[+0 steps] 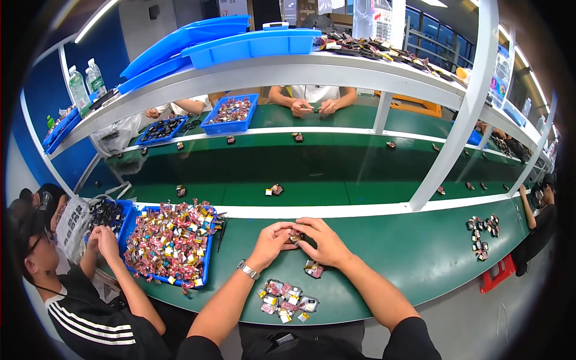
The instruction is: Sort and assemble small plastic or electronic components on a factory production line.
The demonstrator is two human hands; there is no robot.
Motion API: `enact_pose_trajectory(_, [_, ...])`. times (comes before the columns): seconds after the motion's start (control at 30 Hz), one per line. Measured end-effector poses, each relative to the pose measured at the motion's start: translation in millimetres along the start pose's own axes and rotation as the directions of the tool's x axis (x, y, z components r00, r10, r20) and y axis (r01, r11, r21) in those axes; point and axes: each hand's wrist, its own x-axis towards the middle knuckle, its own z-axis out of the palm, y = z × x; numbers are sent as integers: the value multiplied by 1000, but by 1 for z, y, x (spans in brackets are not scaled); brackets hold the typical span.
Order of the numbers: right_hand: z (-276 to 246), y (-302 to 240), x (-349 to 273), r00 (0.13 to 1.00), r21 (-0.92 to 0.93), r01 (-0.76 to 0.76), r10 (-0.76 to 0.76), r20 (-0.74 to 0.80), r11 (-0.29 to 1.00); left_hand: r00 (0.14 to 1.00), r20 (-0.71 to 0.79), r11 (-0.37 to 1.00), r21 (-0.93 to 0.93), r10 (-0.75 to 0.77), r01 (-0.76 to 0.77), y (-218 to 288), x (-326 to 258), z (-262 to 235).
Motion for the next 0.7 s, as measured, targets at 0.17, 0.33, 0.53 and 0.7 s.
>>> enact_pose_trajectory(0.17, [1, 4, 3, 999, -1, 40, -40, 11, 999, 999, 49, 1000, 20, 13, -14, 1, 1, -1])
enact_pose_trajectory(0.33, [2, 5, 2, 1000, 39, -25, 24, 16, 999, 994, 107, 1000, 25, 9, -11, 4, 0, -2])
enact_pose_trajectory(0.53, [3, 3, 3, 998, 52, -57, 58, -9, 997, 979, 201, 999, -18, -39, 44, 8, 0, -9])
enact_pose_trajectory(0.7, [5, 3, 2, 993, 101, -119, 121, -15, 988, 958, 277, 992, -86, -69, 97, 9, 1, -14])
